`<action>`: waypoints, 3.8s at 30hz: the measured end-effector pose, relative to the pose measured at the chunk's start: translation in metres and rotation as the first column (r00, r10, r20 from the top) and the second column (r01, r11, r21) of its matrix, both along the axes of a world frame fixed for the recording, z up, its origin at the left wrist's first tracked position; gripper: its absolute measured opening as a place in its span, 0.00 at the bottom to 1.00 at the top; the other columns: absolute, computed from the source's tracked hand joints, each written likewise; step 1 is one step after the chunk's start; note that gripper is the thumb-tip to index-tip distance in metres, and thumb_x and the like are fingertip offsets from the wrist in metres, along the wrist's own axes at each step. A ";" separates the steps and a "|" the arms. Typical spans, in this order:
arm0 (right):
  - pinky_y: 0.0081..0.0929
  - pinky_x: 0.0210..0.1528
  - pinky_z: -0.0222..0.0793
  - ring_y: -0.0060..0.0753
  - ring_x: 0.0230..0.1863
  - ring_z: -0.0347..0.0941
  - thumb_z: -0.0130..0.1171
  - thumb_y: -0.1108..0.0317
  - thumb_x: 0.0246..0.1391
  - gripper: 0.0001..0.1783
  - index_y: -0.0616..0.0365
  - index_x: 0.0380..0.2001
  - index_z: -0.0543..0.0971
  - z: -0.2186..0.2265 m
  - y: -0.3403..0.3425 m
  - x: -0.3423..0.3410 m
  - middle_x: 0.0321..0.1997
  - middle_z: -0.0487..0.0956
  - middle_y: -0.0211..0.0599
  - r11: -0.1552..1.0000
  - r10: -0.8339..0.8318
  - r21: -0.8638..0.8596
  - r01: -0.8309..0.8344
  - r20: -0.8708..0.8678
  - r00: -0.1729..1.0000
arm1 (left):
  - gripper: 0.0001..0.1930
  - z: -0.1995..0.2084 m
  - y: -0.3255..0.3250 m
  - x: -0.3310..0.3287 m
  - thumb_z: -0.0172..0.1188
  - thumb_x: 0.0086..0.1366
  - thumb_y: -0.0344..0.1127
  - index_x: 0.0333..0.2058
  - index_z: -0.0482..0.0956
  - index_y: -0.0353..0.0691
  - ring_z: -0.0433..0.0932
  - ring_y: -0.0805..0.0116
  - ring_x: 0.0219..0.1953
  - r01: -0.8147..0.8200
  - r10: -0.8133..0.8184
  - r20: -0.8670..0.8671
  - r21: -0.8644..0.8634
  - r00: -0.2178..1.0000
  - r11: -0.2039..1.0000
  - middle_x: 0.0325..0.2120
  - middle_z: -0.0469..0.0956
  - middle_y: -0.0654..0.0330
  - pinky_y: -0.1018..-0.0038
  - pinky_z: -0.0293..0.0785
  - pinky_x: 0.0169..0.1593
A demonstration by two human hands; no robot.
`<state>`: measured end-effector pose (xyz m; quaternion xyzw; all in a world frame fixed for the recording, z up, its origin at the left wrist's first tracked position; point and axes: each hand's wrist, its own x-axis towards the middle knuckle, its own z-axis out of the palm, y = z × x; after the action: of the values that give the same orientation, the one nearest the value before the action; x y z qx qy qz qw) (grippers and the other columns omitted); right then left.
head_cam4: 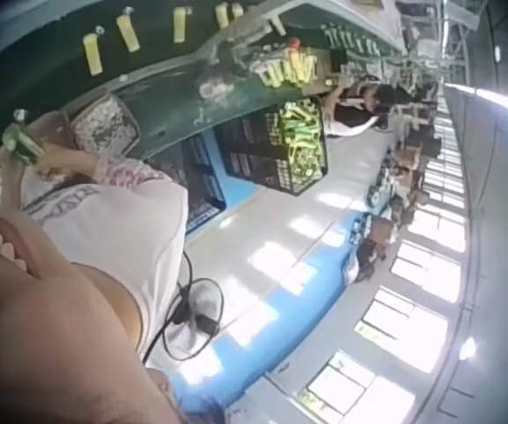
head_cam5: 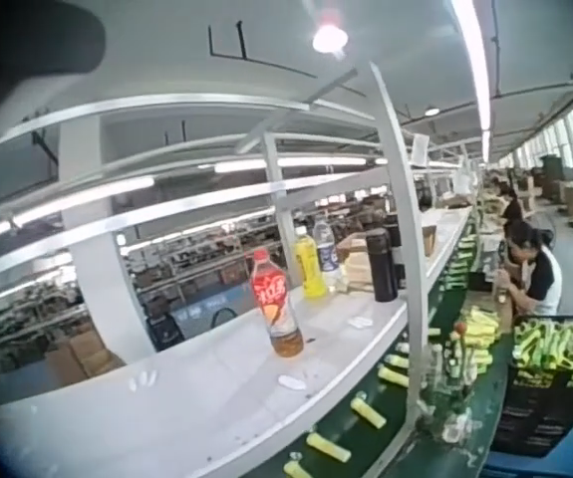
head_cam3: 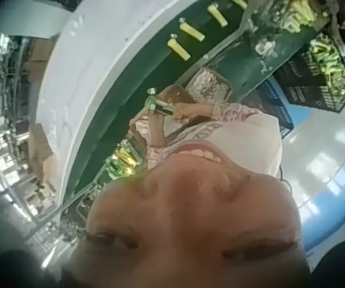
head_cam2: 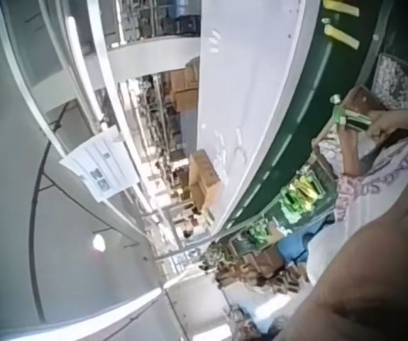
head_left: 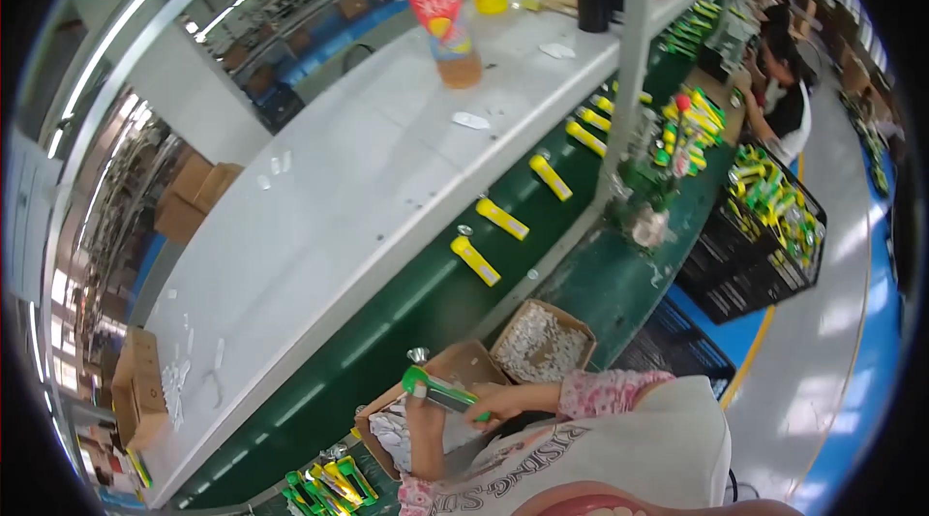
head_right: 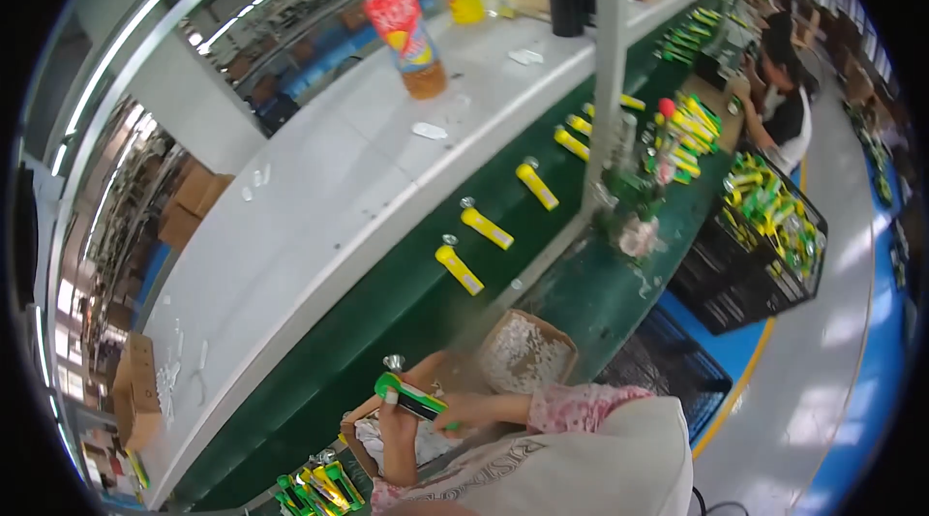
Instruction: Manually assembling flashlight components on a production line.
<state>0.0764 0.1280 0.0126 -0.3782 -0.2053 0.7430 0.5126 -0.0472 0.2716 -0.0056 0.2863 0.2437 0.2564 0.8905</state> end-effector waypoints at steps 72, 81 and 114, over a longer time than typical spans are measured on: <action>0.18 0.32 0.75 0.20 0.28 0.76 0.61 0.80 0.53 0.07 0.64 0.37 0.79 0.000 0.054 0.017 0.31 0.80 0.33 0.908 -0.377 0.342 0.240 0.422 0.824 | 0.21 0.005 -0.025 -0.034 0.40 0.70 0.33 0.61 0.54 0.39 0.77 0.60 0.48 0.158 -0.045 -0.361 0.289 0.931 0.944 0.51 0.70 0.51 0.65 0.75 0.51; 0.16 0.40 0.75 0.20 0.40 0.75 0.61 0.79 0.53 0.07 0.61 0.37 0.78 -0.010 0.056 -0.010 0.39 0.72 0.28 0.867 -0.447 0.470 0.168 0.582 0.679 | 0.23 0.005 -0.034 -0.046 0.50 0.69 0.35 0.57 0.54 0.34 0.73 0.69 0.43 0.129 0.068 -0.378 0.473 0.923 0.871 0.45 0.69 0.53 0.73 0.73 0.45; 0.42 0.45 0.73 0.57 0.48 0.72 0.59 0.50 0.55 0.27 0.53 0.53 0.74 -0.202 0.217 0.093 0.47 0.76 0.51 0.984 0.141 -0.176 -0.006 0.813 -0.566 | 0.25 -0.259 0.144 -0.359 0.67 0.49 0.41 0.45 0.75 0.34 0.80 0.48 0.43 0.420 0.613 -0.789 0.574 0.052 0.703 0.38 0.81 0.45 0.63 0.77 0.46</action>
<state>0.1690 0.3454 -0.1890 -0.8337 -0.5486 0.0605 -0.0164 -0.4064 0.4158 -0.2647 0.6700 0.6853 0.1242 0.2568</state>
